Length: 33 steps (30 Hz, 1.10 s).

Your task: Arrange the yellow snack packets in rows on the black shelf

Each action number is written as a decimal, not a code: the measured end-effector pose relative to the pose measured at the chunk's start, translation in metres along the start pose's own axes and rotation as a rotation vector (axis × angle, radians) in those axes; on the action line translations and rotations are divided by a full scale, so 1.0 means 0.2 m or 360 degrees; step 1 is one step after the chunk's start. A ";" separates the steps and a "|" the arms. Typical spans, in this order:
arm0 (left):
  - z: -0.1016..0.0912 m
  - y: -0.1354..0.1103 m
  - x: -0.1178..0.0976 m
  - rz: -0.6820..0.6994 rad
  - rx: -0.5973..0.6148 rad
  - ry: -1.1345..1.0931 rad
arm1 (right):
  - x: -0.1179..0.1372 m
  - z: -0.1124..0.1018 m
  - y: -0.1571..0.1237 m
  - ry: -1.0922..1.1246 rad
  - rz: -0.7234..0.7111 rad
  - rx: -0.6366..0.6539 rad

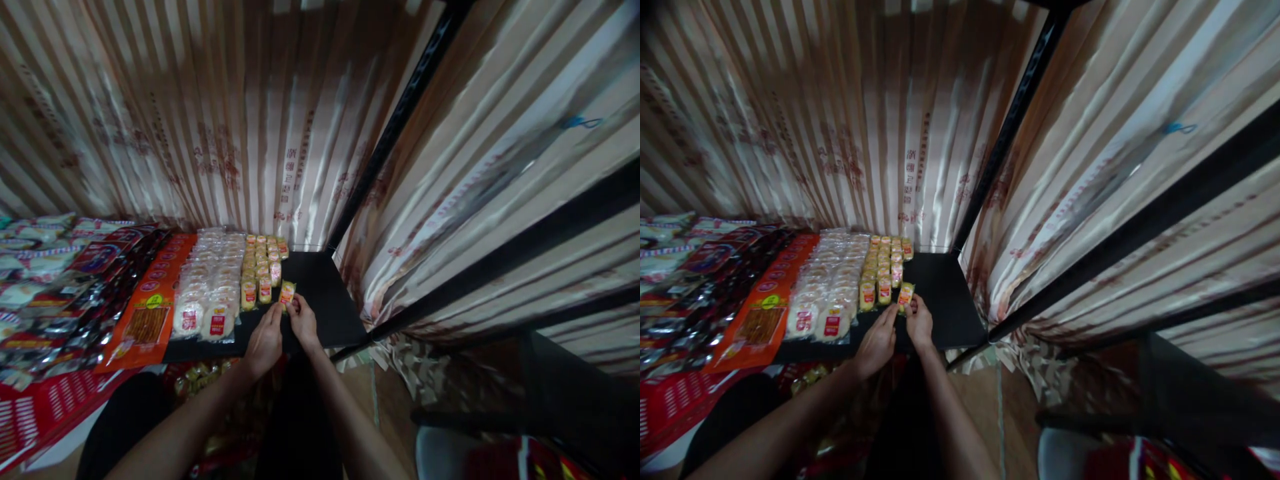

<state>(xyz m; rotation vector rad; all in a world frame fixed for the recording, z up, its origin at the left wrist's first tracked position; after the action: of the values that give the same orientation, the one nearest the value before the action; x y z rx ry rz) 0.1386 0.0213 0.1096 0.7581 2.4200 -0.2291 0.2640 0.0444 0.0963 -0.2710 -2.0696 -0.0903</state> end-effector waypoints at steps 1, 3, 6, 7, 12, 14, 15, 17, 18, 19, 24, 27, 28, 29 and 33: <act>0.01 0.02 0.01 -0.0016 -0.0009 -0.0065 | 0.01 0.01 0.03 0.0034 0.0008 0.0006; 0.02 0.06 0.03 -0.0043 -0.0033 -0.0175 | 0.02 0.02 0.07 0.0075 0.0021 0.0007; 0.03 0.10 0.04 -0.0043 -0.0089 -0.0269 | 0.05 0.03 0.13 0.0072 -0.0005 -0.0003; 0.03 0.11 0.04 -0.0035 -0.0105 -0.0290 | 0.05 0.03 0.15 0.0060 -0.0020 -0.0004; 0.03 0.14 0.05 -0.0066 -0.0124 -0.0358 | 0.06 0.05 0.21 -0.0001 -0.0067 0.0019; 0.03 0.15 0.06 -0.0112 -0.0126 -0.0375 | 0.06 0.06 0.22 -0.0018 -0.0081 0.0026; 0.04 0.16 0.07 -0.0129 -0.0129 -0.0386 | 0.06 0.07 0.23 -0.0033 -0.0080 0.0022; 0.04 0.17 0.08 -0.0140 -0.0145 -0.0409 | 0.05 0.08 0.24 -0.0060 -0.0063 0.0004; 0.05 0.17 0.08 -0.0133 -0.0156 -0.0416 | 0.05 0.09 0.24 -0.0073 -0.0053 -0.0006; 0.05 0.17 0.09 -0.0121 -0.0166 -0.0422 | 0.05 0.09 0.24 -0.0085 -0.0051 -0.0011; 0.06 0.19 0.11 -0.0082 -0.0178 -0.0453 | 0.06 0.11 0.24 -0.0198 -0.0092 0.0007; 0.06 0.19 0.10 -0.0104 -0.0175 -0.0473 | 0.06 0.12 0.23 -0.0264 -0.0095 -0.0011; 0.06 0.19 0.10 -0.0110 -0.0181 -0.0477 | 0.06 0.12 0.23 -0.0270 -0.0105 -0.0020; 0.06 0.18 0.09 -0.0112 -0.0193 -0.0480 | 0.06 0.12 0.23 -0.0265 -0.0120 -0.0028; 0.04 0.10 0.06 -0.0011 -0.0267 -0.0484 | 0.04 0.11 0.19 -0.0153 -0.0158 -0.0114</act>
<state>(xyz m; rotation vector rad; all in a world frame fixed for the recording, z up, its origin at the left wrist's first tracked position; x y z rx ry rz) 0.1459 0.0408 0.0960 0.5924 2.1234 -0.1307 0.2495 0.0868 0.0910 -0.2198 -2.1783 -0.2156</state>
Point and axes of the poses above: each hand's wrist, its own y-axis towards the middle knuckle, its own z-axis out of the palm, x = y × z, the point moved 3 cm from there along y, towards the middle knuckle, and after that the axes turned 12 degrees about x, right-handed, at the moved point
